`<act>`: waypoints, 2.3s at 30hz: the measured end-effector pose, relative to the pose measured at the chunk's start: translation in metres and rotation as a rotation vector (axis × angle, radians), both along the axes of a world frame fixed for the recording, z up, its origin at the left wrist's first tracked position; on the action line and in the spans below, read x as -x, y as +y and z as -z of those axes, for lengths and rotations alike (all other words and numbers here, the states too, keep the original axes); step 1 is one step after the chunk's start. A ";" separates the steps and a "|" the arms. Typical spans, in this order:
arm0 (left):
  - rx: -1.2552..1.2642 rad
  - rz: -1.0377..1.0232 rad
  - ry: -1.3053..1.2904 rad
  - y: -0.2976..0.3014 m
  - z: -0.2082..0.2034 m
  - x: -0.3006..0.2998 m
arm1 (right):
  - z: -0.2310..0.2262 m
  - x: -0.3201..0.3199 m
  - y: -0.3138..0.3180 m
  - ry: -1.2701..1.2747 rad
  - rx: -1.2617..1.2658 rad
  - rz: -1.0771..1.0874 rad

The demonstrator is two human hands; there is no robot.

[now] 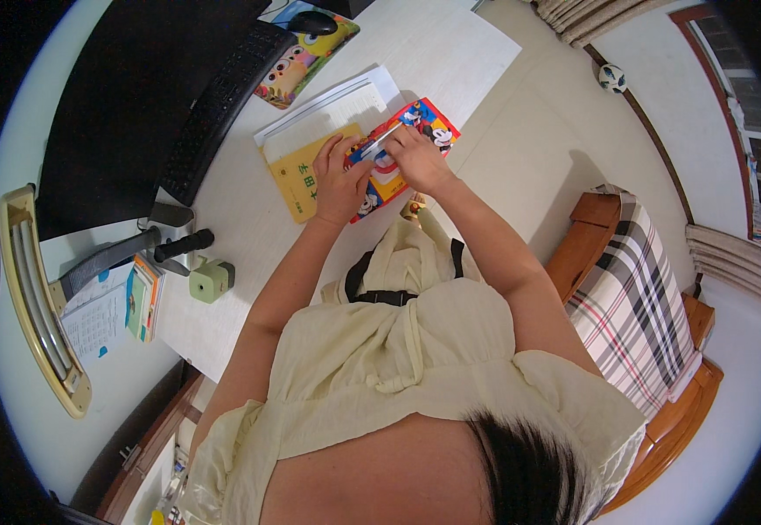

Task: The person organizes yellow envelopes and papers on a desk, stacking them and placing them into a drawer. They also handle a colorful box and a white sheet of paper, arranging items on the desk.

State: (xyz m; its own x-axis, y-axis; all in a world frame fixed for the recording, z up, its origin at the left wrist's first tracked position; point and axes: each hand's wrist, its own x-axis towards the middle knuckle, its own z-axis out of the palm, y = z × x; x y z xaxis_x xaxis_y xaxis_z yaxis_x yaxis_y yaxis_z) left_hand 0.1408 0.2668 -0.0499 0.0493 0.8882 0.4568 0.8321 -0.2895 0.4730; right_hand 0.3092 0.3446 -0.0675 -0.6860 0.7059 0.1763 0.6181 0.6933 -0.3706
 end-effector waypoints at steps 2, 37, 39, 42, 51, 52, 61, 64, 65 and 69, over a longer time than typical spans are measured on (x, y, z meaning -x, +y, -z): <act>0.003 0.001 0.002 0.000 0.000 0.000 | 0.000 -0.001 0.001 0.008 0.014 -0.034; -0.114 -0.035 -0.159 0.011 0.005 -0.015 | -0.056 -0.002 0.009 0.389 0.468 -0.067; -0.123 -0.040 -0.168 0.011 0.005 -0.014 | -0.062 -0.001 0.011 0.440 0.437 -0.041; -0.118 -0.033 -0.176 0.011 0.004 -0.015 | -0.069 -0.003 0.012 0.431 0.406 -0.073; -0.150 -0.048 -0.186 0.014 -0.002 -0.016 | -0.123 -0.010 0.017 0.503 0.361 -0.128; -0.151 -0.048 -0.184 0.016 -0.002 -0.015 | -0.126 -0.010 0.017 0.497 0.323 -0.125; -0.187 -0.031 -0.187 0.026 -0.009 -0.018 | -0.159 -0.013 0.028 0.525 0.252 -0.156; -0.153 -0.015 -0.165 0.027 -0.011 -0.016 | -0.173 -0.019 0.033 0.587 0.158 -0.162; -0.134 -0.013 -0.150 0.025 -0.011 -0.016 | -0.179 -0.020 0.029 0.585 0.180 -0.181; -0.109 -0.046 -0.124 0.019 -0.003 -0.017 | -0.215 -0.044 0.048 0.753 -0.125 -0.152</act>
State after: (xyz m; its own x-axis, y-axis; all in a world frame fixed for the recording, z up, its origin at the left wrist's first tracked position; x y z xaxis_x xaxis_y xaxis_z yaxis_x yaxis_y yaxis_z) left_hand 0.1577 0.2859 -0.0474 -0.0534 0.8331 0.5505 0.7829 -0.3073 0.5410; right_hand 0.3537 0.3922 0.1477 -0.4376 0.5577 0.7054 0.1259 0.8147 -0.5660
